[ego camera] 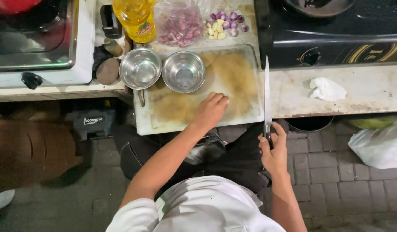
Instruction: Peeling garlic cloves by hand and then finely chopping/mincing them on a wooden cutting board using a kitchen knife.
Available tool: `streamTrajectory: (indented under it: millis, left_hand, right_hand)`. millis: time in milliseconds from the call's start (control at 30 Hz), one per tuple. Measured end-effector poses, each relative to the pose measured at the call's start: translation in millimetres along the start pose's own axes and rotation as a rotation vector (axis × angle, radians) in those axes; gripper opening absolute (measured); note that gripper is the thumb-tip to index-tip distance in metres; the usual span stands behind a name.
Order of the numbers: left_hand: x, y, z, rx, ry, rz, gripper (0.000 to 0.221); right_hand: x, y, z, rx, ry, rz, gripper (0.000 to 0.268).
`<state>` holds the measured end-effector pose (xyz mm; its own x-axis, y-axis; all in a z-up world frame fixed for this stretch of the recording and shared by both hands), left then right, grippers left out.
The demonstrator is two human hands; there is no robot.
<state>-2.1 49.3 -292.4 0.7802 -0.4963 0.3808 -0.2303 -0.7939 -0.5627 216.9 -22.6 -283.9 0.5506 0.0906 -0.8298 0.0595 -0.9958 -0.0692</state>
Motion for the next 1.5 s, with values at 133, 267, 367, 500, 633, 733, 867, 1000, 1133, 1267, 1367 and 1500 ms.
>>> streamTrajectory:
  millis: [133,267,367,500,633,733,867,1000,1133,1267,1367,1500]
  left_hand:
    - [29,-14,-16,0.033,0.185,-0.011,0.012]
    - [20,-25,-51,0.059,0.43,-0.146,0.012]
    - [16,-37,-68,0.168,0.393,-0.13,0.014]
    - [44,-89,-40,0.235,0.089,0.17,0.026]
    - [44,-103,56,-0.244,0.064,0.165,0.044]
    - [46,-92,89,-0.639,0.064,0.146,0.052]
    - [45,-88,94,-0.513,0.092,0.201,0.051]
    - [49,-97,88,-0.563,-0.078,0.261,0.054]
    - [48,-95,89,-0.61,-0.127,0.282,0.055]
    - [40,-103,92,-0.576,-0.128,0.311,0.053]
    - [41,-99,93,-0.571,-0.128,0.282,0.054]
    - [30,-107,96,-0.577,-0.113,0.256,0.053]
  right_hand:
    - [-29,-6,-1,-0.086,0.223,-0.024,0.056]
    - [-50,-11,8,-0.113,0.45,-0.236,0.051]
    - [-56,-11,16,-0.126,0.537,-0.327,0.048]
    - [-64,-19,29,-0.176,0.623,-0.364,0.044]
    - [-59,-23,40,-0.209,0.627,-0.331,0.046]
    - [-43,-23,46,-0.254,0.613,-0.259,0.049]
    - [-25,-23,54,-0.317,0.665,-0.184,0.05]
    - [3,-19,73,-0.445,0.573,-0.178,0.06]
    - [11,-13,76,-0.486,0.55,-0.169,0.059]
    - [21,-25,82,-0.558,0.561,-0.098,0.059]
    - [26,-22,79,-0.621,0.588,-0.067,0.059]
    - [41,-26,97,-0.724,0.58,-0.036,0.06]
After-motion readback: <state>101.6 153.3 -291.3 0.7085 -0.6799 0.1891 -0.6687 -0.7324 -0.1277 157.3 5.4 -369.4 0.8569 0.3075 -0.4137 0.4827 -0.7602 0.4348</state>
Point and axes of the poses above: each hand's wrist, its own y-axis away from the middle knuckle, its own z-axis out of the palm, x = y × z, the point moved 10 cm from there along -y, towards the middle knuckle, and after that the axes turned 5 degrees about y, right-handed, at the moved point
